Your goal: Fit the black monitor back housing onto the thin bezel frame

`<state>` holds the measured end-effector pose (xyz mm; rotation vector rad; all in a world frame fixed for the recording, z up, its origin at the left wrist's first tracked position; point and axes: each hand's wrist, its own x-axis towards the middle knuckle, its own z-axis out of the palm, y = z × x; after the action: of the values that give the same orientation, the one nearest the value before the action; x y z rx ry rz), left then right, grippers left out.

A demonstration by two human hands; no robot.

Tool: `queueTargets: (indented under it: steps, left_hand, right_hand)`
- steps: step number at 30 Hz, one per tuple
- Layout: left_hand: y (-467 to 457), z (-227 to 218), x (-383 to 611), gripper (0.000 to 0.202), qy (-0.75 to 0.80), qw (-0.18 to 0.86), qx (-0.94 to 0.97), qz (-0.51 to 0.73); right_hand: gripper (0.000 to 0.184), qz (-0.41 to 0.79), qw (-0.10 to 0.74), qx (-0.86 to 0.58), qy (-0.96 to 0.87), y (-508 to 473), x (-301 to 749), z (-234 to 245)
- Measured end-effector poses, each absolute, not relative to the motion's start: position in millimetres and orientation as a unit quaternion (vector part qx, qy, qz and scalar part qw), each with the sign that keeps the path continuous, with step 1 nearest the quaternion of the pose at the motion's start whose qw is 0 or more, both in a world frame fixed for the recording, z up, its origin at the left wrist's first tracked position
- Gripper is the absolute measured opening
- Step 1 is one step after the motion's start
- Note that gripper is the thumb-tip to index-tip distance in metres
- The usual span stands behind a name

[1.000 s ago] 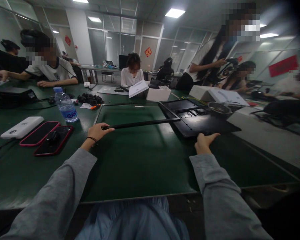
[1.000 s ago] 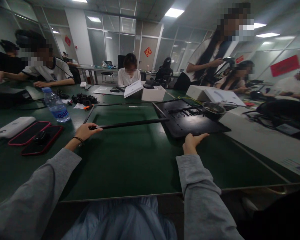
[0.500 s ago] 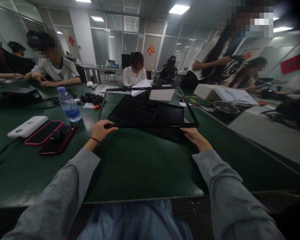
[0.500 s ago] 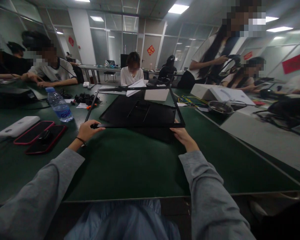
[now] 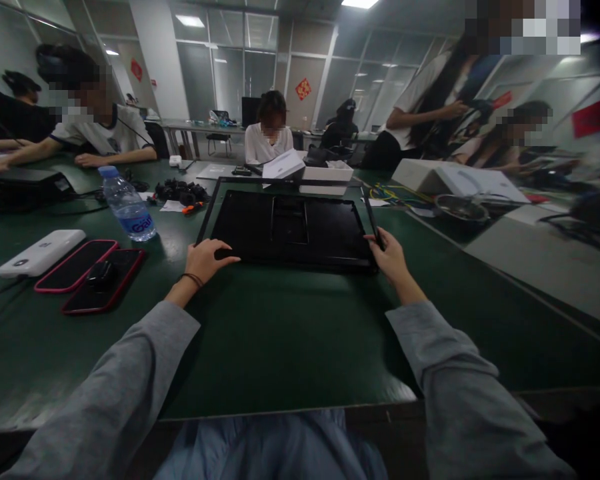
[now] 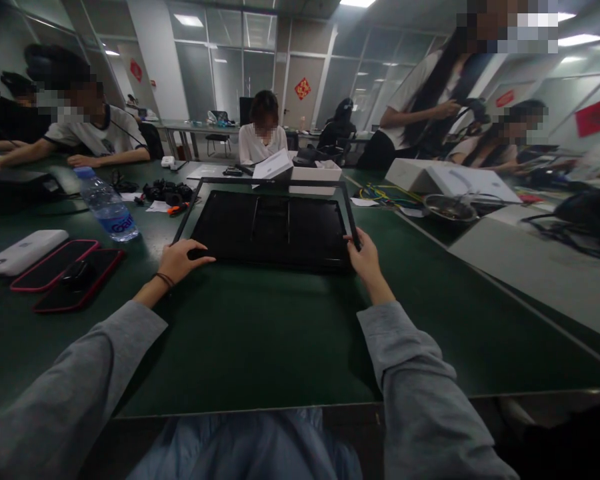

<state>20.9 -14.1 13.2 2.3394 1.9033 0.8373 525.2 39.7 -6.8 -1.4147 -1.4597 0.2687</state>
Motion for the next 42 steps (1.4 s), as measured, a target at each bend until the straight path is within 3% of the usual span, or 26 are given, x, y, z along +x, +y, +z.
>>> queueTargets:
  steps: [5, 11, 18, 25, 31, 33, 35, 38, 42]
  left_hand:
    - [-13.6, 13.1, 25.6, 0.032, 0.606, 0.022, 0.764, 0.220]
    - [-9.7, 7.6, 24.1, 0.027, 0.610, -0.015, 0.767, 0.199]
    - [-9.5, 8.1, 24.5, 0.034, 0.602, -0.008, 0.780, 0.168]
    - [-17.3, 19.2, 27.8, 0.056, 0.622, 0.002, 0.766, 0.160]
    - [-14.8, 11.4, 14.6, 0.038, 0.659, -0.073, 0.696, 0.276]
    - [-9.6, 6.0, 7.6, 0.049, 0.707, -0.097, 0.631, 0.305]
    - [-3.8, 1.4, 1.3, 0.061, 0.743, -0.049, 0.596, 0.299]
    - [1.8, -1.3, -4.7, 0.052, 0.764, 0.037, 0.591, 0.257]
    - [0.7, 1.4, -5.6, 0.049, 0.772, 0.023, 0.588, 0.239]
  right_hand:
    - [0.058, 0.020, 0.514, -0.602, -0.611, 54.0, 531.3, -31.7]
    - [0.059, 0.024, 0.499, -0.630, -0.595, 54.5, 536.0, -48.7]
    - [0.058, 0.054, 0.501, -0.629, -0.592, 57.0, 539.9, -53.6]
    - [0.056, 0.075, 0.497, -0.615, -0.608, 58.9, 540.5, -54.3]
    - [0.055, 0.080, 0.489, -0.612, -0.616, 58.3, 536.2, -52.7]
    - [0.055, 0.071, 0.489, -0.619, -0.611, 56.7, 534.3, -51.0]
    - [0.056, 0.061, 0.488, -0.628, -0.603, 55.2, 532.6, -49.4]
    - [0.055, 0.064, 0.486, -0.633, -0.599, 54.0, 531.3, -48.1]
    - [0.055, 0.079, 0.488, -0.624, -0.605, 53.5, 531.6, -47.8]
